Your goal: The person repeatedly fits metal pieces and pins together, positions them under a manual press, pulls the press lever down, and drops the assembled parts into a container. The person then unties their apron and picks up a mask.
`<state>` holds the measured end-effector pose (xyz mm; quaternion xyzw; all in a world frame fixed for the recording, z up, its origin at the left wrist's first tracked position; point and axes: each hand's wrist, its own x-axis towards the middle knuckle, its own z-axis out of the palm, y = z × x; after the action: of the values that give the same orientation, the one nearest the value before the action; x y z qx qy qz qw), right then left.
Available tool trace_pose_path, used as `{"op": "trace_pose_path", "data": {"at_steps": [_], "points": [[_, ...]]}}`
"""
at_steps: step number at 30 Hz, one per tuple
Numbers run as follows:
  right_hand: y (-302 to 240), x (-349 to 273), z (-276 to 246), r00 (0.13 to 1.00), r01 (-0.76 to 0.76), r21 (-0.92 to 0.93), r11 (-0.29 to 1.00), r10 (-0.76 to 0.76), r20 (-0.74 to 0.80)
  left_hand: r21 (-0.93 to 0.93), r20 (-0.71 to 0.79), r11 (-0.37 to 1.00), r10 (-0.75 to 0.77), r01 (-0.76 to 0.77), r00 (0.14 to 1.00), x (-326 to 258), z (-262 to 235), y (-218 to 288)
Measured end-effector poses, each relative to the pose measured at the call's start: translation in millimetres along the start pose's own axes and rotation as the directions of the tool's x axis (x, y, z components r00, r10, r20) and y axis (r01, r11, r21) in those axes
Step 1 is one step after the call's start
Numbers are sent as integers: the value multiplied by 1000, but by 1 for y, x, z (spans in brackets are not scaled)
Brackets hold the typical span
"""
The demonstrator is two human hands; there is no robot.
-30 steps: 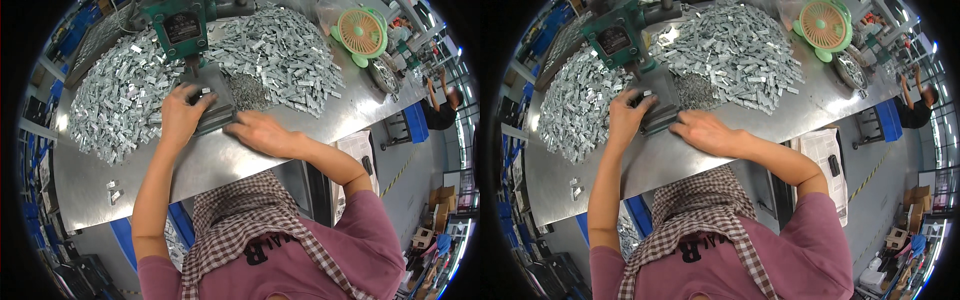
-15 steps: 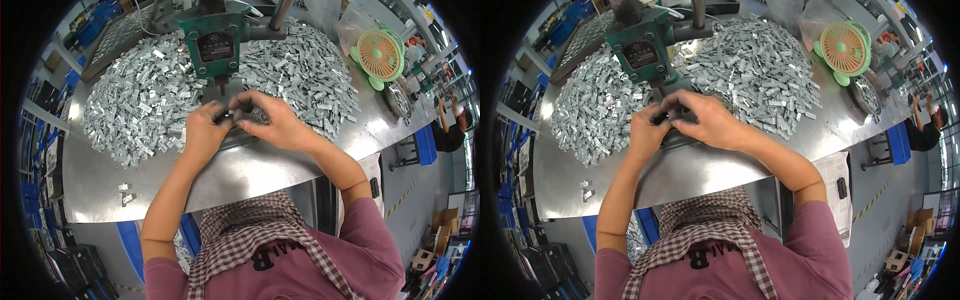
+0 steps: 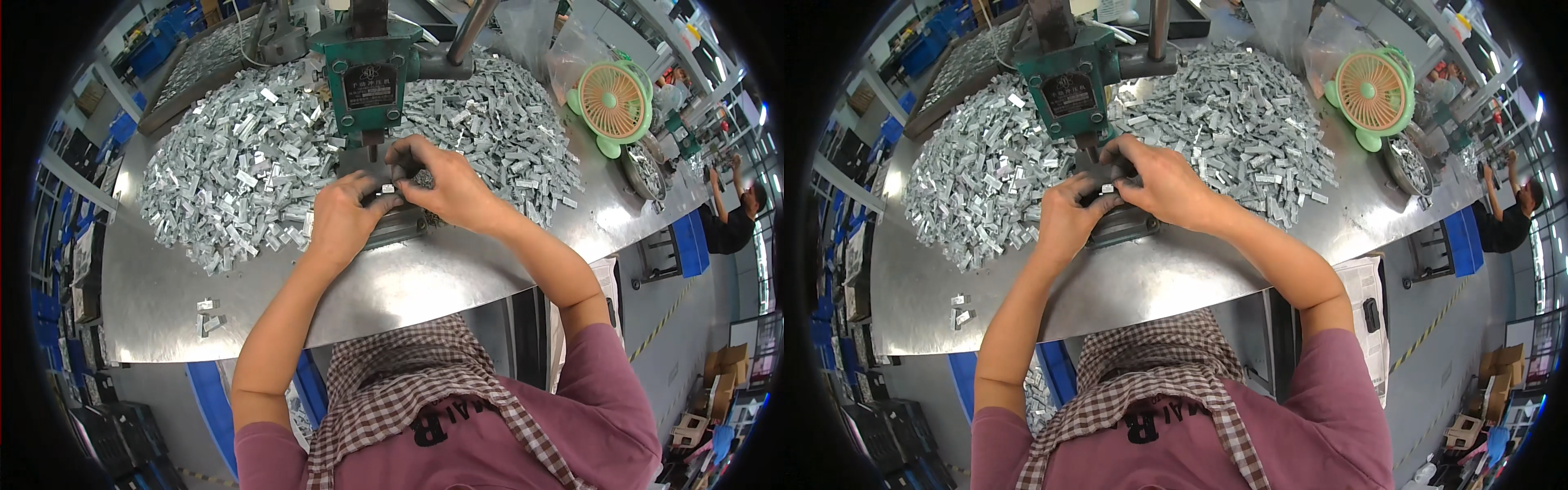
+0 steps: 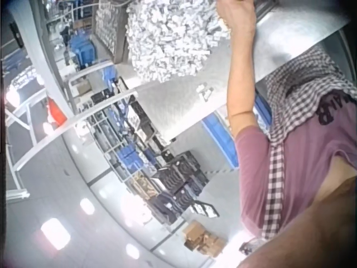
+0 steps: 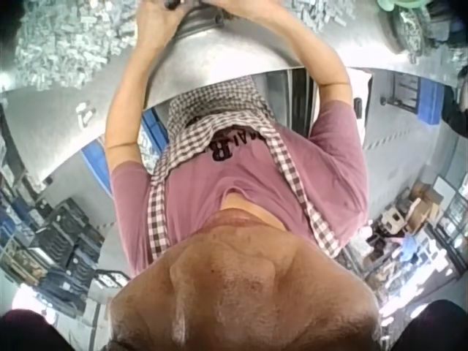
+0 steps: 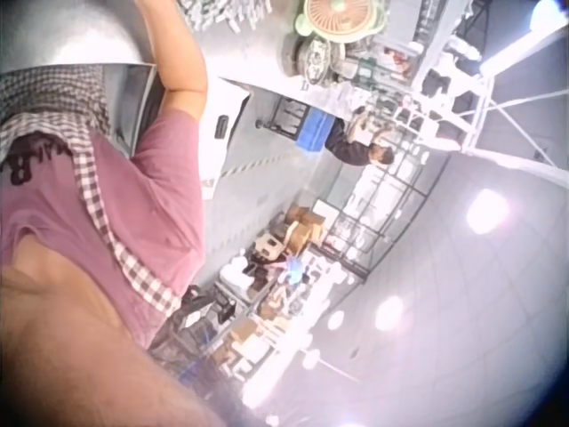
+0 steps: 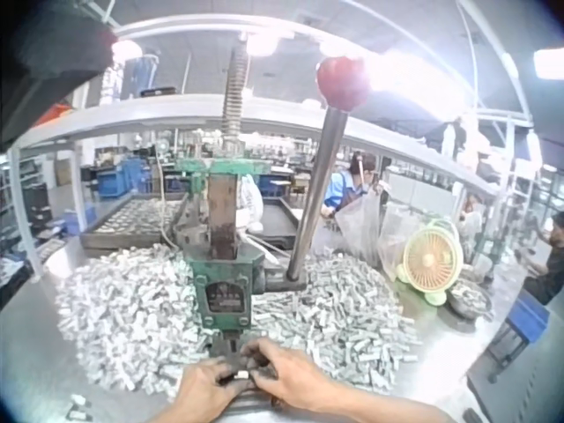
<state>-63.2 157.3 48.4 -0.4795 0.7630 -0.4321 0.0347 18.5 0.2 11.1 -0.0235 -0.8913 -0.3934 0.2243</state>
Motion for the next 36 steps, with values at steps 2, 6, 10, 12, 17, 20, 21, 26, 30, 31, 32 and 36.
{"op": "trace_pose_path", "data": {"at_steps": [2,6,10,12,17,20,21,26,30,31,32,36], "points": [[-2,1,-2,1000,-4,2,1000,4,6,9,-3,1000,4,-4,1000,-1,0,0],[0,2,-2,1000,3,-21,1000,-3,3,65,-17,998,14,-12,1000,-1,3,-6],[2,4,-4,998,51,-37,998,-50,23,18,-8,1000,24,-24,1000,2,0,1],[2,7,-4,998,61,-28,998,-59,38,24,-4,1000,13,-13,1000,3,-1,1],[3,7,-4,996,87,-67,994,-84,40,5,0,1000,13,-13,1000,4,-1,3],[2,7,-3,990,139,-131,982,-134,47,-8,-12,1000,21,-21,1000,3,0,2],[2,7,-3,984,177,-181,967,-170,56,-7,-17,1000,19,-19,1000,4,1,1],[3,3,1,961,271,-322,907,-276,33,-50,-30,999,12,-14,999,5,0,-3],[-1,-8,-5,919,276,-304,912,-343,-194,-47,-39,999,-22,21,999,6,-2,-3],[-10,-10,-12,949,184,-181,966,-222,-224,1,-75,999,-53,53,996,5,-5,-6],[-16,-9,-21,902,211,-94,973,-231,-365,42,-108,996,-69,73,992,6,-6,-6],[-56,24,-79,643,539,174,824,-269,-717,90,-167,992,-77,93,983,9,-4,-15]]}}
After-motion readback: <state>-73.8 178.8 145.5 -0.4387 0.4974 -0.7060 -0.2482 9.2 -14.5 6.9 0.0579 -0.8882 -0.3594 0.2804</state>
